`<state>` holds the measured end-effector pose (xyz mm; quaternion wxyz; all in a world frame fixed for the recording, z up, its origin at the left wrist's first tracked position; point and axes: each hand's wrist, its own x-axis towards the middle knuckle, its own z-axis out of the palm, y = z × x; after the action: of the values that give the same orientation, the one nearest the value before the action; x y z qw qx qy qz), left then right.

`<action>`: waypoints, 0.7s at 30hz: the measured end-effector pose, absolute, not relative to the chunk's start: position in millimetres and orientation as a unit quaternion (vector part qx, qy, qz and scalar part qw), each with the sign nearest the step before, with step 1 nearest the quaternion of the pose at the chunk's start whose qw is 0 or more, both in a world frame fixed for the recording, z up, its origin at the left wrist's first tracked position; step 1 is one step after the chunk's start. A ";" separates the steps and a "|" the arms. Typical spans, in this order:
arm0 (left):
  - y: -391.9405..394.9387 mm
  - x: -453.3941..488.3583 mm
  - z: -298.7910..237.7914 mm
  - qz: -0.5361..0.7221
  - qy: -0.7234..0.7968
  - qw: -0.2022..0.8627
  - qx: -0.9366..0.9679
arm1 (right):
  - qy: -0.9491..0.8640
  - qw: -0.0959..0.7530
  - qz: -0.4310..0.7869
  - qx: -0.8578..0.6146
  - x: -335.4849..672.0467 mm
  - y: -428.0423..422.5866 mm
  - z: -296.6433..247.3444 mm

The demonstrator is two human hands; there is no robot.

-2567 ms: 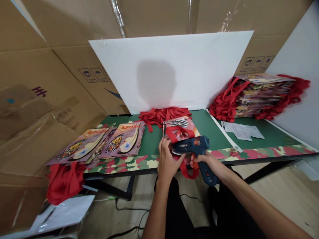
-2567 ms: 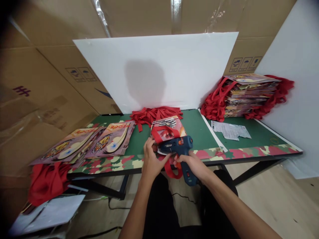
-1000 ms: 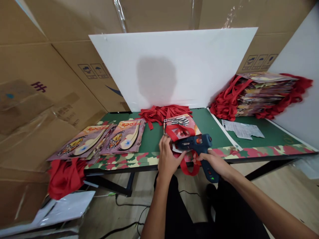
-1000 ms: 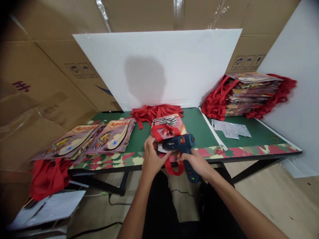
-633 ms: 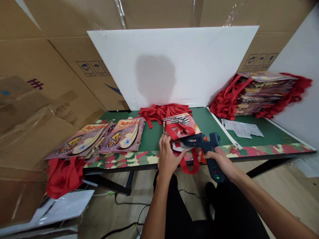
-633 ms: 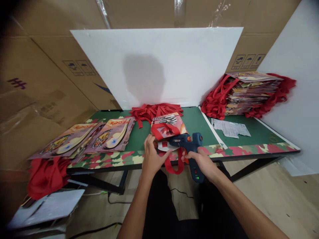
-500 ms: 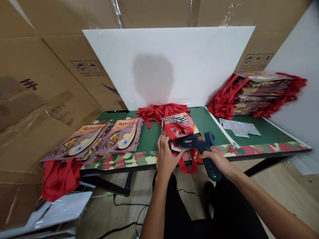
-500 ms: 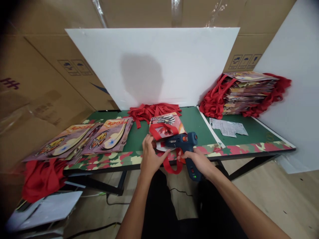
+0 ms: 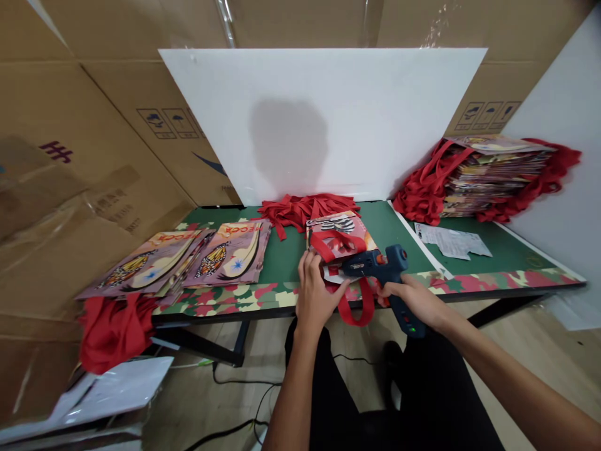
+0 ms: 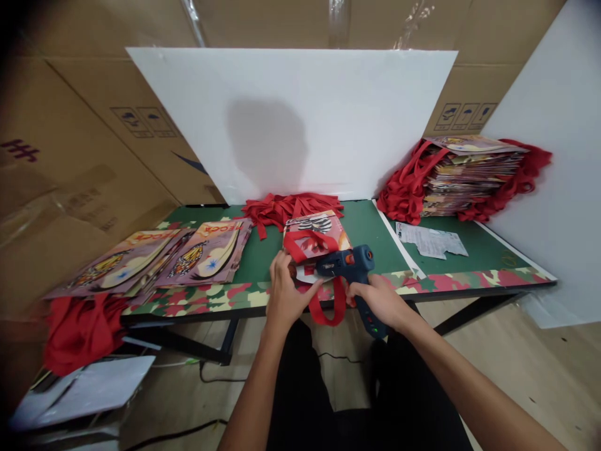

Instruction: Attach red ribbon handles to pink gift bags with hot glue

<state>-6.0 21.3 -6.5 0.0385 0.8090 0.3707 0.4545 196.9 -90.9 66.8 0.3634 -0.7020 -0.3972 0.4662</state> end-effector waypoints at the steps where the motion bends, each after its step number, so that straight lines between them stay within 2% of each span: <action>1: 21.4 -6.0 -6.8 0.454 0.371 0.039 0.809 | -0.403 0.356 0.458 -0.708 198.4 -91.7 69.5; 16: 16.3 -3.0 -5.4 0.462 0.370 0.046 0.805 | -0.483 0.171 0.289 -0.809 201.2 -106.4 95.2; 21: 15.0 -1.1 -5.8 0.462 0.377 0.052 0.801 | -0.532 0.084 0.163 -0.827 181.5 -107.9 95.4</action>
<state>-1.1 15.0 -5.8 0.0525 0.8007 0.3774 0.4622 181.5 -107.9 95.4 0.0842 -0.8269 -0.5317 0.1629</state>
